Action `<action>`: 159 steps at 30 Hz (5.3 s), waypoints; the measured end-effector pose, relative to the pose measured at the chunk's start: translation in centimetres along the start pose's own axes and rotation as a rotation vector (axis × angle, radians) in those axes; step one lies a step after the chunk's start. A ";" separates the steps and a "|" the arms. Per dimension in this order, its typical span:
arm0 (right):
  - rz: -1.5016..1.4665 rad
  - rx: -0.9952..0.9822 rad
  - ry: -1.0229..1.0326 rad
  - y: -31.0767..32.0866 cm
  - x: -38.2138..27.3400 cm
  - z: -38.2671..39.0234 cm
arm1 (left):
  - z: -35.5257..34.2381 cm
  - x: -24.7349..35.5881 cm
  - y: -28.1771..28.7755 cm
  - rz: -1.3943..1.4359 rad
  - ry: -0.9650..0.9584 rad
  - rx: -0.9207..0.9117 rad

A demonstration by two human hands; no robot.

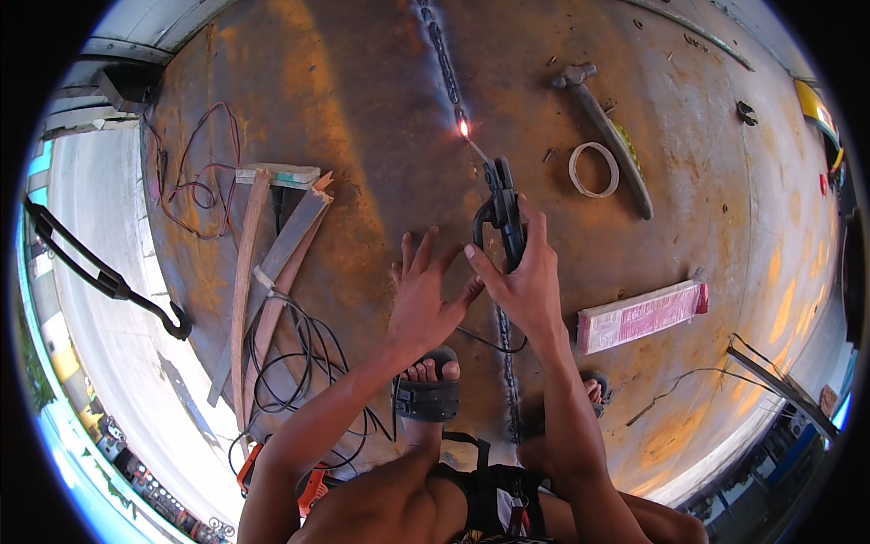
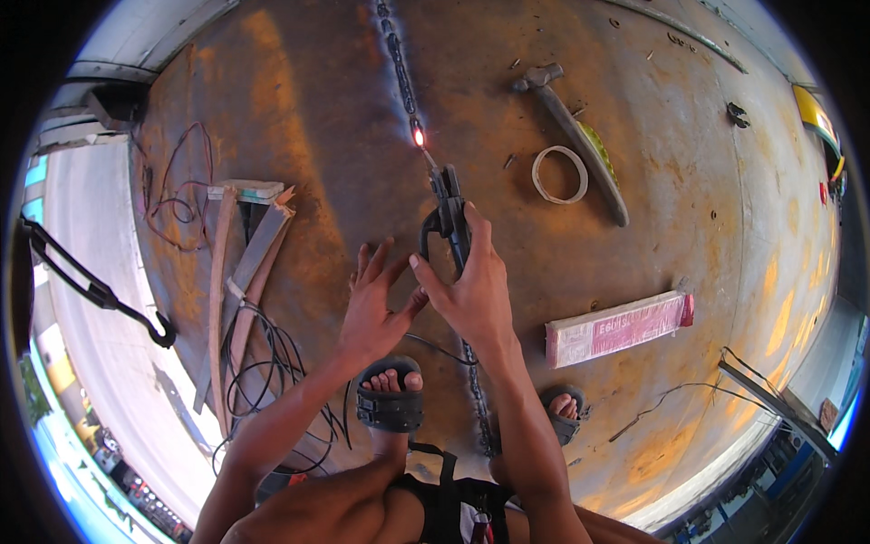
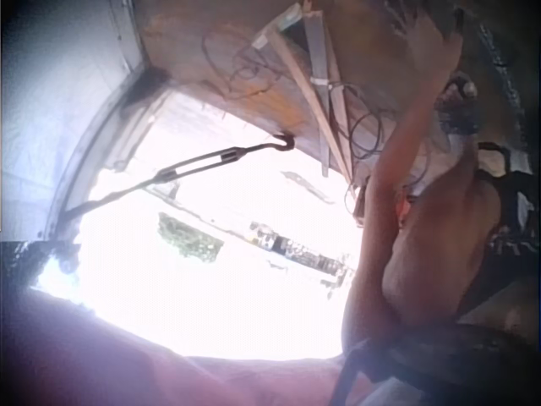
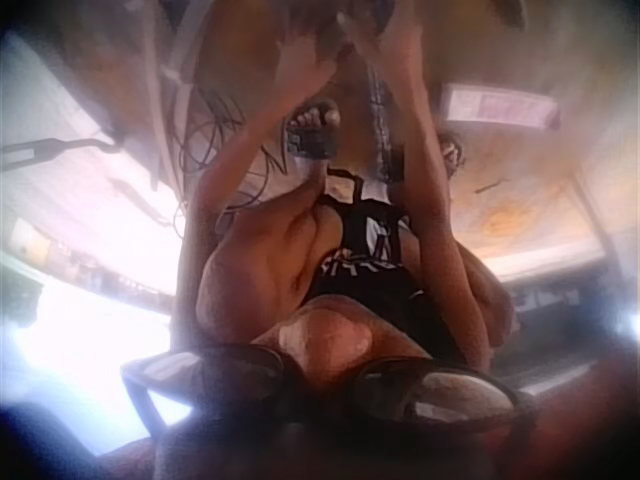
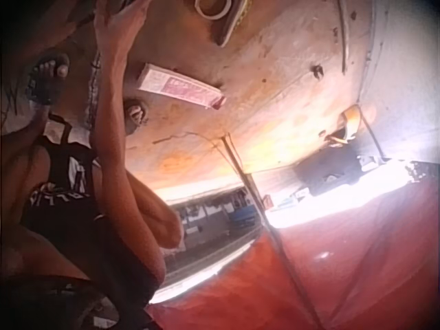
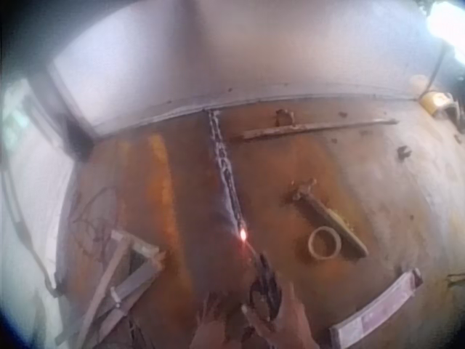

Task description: The person uses a welding torch to join metal pieces on a large curved metal surface. They hold the torch with both hands, creating a continuous weld bead while sparks fly. The person occasionally pauses to adjust their grip or reposition the torch.

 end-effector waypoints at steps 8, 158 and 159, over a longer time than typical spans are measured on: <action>-0.046 -0.066 -0.044 0.2 -0.5 -0.3 | -0.1 0.0 0.0 0.008 0.011 0.002; -0.035 -0.078 -0.148 -0.7 -0.6 0.5 | 0.0 0.3 -0.4 -0.095 0.009 -0.019; -0.032 -0.085 -0.154 -0.8 -0.6 0.5 | 0.0 0.2 -0.4 -0.097 0.011 -0.019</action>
Point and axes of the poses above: each hand's wrist, its own z-axis away from the middle knuckle, its own y-axis out of the back of the hand, x = y × z, the point moved 1 cm from there along -z, towards the middle knuckle, and after that the axes turned 12 degrees about z, right-handed, at the moved point
